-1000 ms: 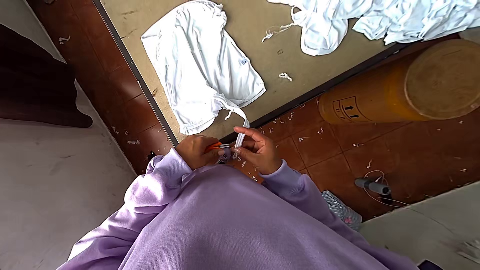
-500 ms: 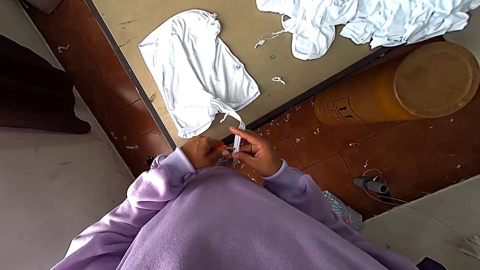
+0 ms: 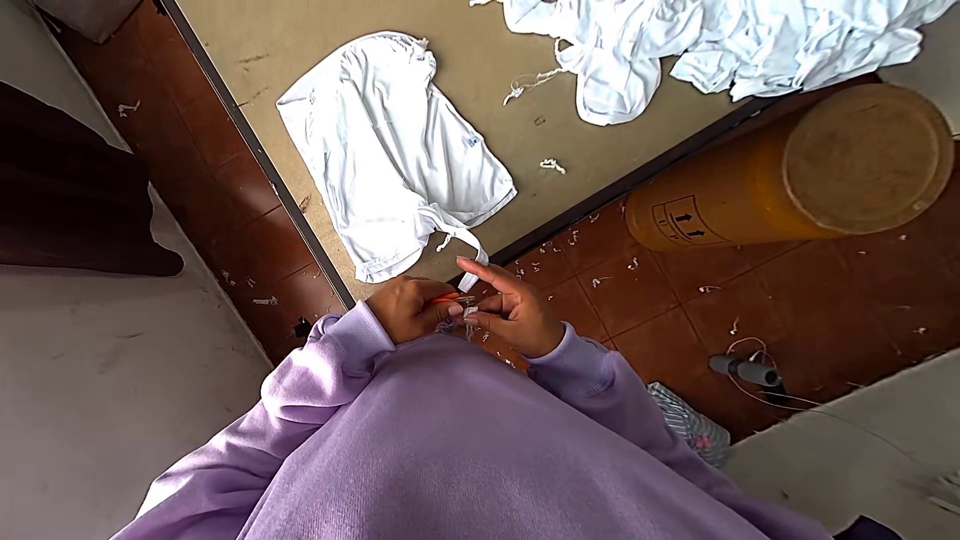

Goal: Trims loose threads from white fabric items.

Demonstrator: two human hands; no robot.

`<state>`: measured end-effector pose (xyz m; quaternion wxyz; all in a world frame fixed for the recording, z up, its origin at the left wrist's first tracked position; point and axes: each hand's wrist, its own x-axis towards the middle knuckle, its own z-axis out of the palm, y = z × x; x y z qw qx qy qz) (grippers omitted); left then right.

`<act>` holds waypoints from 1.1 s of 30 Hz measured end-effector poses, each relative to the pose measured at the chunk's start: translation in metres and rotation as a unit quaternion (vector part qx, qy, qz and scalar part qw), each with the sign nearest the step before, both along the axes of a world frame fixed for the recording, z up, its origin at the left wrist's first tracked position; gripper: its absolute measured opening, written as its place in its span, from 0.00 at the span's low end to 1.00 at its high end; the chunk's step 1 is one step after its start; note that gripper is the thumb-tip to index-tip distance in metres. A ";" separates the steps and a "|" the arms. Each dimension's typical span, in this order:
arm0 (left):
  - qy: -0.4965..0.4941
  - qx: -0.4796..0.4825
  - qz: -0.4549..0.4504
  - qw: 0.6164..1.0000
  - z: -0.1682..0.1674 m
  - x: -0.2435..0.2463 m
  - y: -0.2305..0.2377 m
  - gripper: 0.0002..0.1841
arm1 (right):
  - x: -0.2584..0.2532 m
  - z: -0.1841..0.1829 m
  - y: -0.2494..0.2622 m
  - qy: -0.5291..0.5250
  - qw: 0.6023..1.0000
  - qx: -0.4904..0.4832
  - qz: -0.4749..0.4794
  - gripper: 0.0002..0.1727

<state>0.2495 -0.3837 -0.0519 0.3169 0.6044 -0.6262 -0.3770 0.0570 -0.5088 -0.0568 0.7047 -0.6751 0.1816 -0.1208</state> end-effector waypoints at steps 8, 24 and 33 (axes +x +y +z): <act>0.034 -0.013 0.028 0.999 -0.004 0.008 -0.002 0.19 | -0.014 -0.010 -0.003 -0.029 0.999 0.033 -0.005 0.42; -0.045 -0.010 0.110 0.993 -0.025 0.004 -0.033 0.09 | -0.026 -0.017 0.000 0.121 0.967 -0.165 -0.152 0.21; -0.042 -0.097 0.051 0.993 0.006 0.006 -0.024 0.05 | 0.026 -0.019 0.017 -0.059 0.945 -0.291 -0.140 0.04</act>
